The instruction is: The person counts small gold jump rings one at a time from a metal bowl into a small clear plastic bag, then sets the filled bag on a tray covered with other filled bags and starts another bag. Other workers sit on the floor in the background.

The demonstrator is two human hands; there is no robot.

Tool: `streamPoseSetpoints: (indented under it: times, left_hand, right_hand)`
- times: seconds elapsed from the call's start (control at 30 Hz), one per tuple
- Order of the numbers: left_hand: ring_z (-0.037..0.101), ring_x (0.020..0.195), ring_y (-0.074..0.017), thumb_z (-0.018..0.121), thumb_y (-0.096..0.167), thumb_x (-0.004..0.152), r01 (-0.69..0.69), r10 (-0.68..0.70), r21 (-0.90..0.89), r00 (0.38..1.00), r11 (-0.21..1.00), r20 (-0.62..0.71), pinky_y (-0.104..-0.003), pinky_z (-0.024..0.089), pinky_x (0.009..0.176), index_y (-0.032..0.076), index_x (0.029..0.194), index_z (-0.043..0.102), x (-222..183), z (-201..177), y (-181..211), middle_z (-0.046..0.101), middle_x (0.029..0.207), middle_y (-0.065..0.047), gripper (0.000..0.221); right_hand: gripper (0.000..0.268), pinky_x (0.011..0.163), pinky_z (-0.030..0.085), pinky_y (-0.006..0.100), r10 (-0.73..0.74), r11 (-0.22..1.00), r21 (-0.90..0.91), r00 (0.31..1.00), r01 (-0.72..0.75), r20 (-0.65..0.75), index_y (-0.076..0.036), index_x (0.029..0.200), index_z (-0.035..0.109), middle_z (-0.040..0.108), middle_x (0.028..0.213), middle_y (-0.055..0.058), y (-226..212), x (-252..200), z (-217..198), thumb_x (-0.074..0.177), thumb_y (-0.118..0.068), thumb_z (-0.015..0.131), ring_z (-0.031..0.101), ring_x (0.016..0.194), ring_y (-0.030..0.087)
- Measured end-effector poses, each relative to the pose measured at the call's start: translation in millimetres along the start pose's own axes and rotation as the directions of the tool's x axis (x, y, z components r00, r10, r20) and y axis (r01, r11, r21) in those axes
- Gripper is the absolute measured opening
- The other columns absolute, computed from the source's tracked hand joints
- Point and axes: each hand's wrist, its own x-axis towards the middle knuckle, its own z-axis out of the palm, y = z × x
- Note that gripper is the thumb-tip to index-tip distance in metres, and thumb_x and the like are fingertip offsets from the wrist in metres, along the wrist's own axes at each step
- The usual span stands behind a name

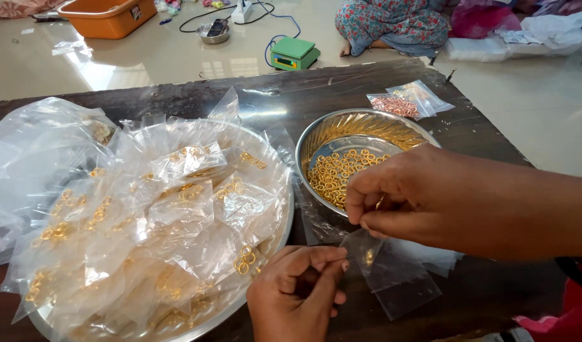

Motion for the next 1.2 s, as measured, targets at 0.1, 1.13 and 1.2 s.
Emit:
streamPoseSetpoints:
  times: [0.1, 1.13, 1.2]
  left_hand:
    - [0.071, 0.050, -0.0089, 0.081, 0.002, 0.077, -0.004, 0.004, 0.003, 1.000, 1.000, -0.006, -0.022, 0.051, 0.038, 0.006, 0.093, 0.084, -1, 0, 0, 0.072, 0.078, -0.001, 0.017]
    - [0.068, 0.043, -0.0103, 0.082, 0.014, 0.082, 0.162, -0.163, -0.013, 0.984, 0.987, -0.076, -0.024, 0.048, 0.037, 0.008, 0.100, 0.084, 8, 6, -5, 0.079, 0.065, -0.004, 0.020]
    - [0.068, 0.044, -0.0106, 0.083, 0.014, 0.080, 0.195, -0.195, -0.011, 0.978, 0.981, -0.075, -0.024, 0.048, 0.037, 0.008, 0.099, 0.084, 9, 6, -3, 0.079, 0.065, -0.003, 0.020]
  right_hand:
    - [0.015, 0.060, 0.046, 0.034, 0.034, 0.998, -0.048, 0.999, -0.035, -0.011, -0.015, 0.102, 0.070, 0.058, 0.071, 0.003, -1, 0, 1, 0.092, -0.026, 0.066, 0.047, 0.065, 0.015]
    - [0.013, 0.058, 0.053, 0.032, -0.142, 0.989, 0.012, 0.968, 0.148, -0.205, -0.005, 0.080, 0.068, 0.067, 0.060, 0.005, 86, 66, 10, 0.079, -0.015, 0.077, 0.061, 0.057, 0.013]
    - [0.015, 0.058, 0.053, 0.030, -0.209, 0.978, -0.040, 0.941, 0.206, -0.266, -0.004, 0.077, 0.068, 0.066, 0.059, 0.004, 90, 66, 11, 0.077, -0.016, 0.077, 0.061, 0.056, 0.012]
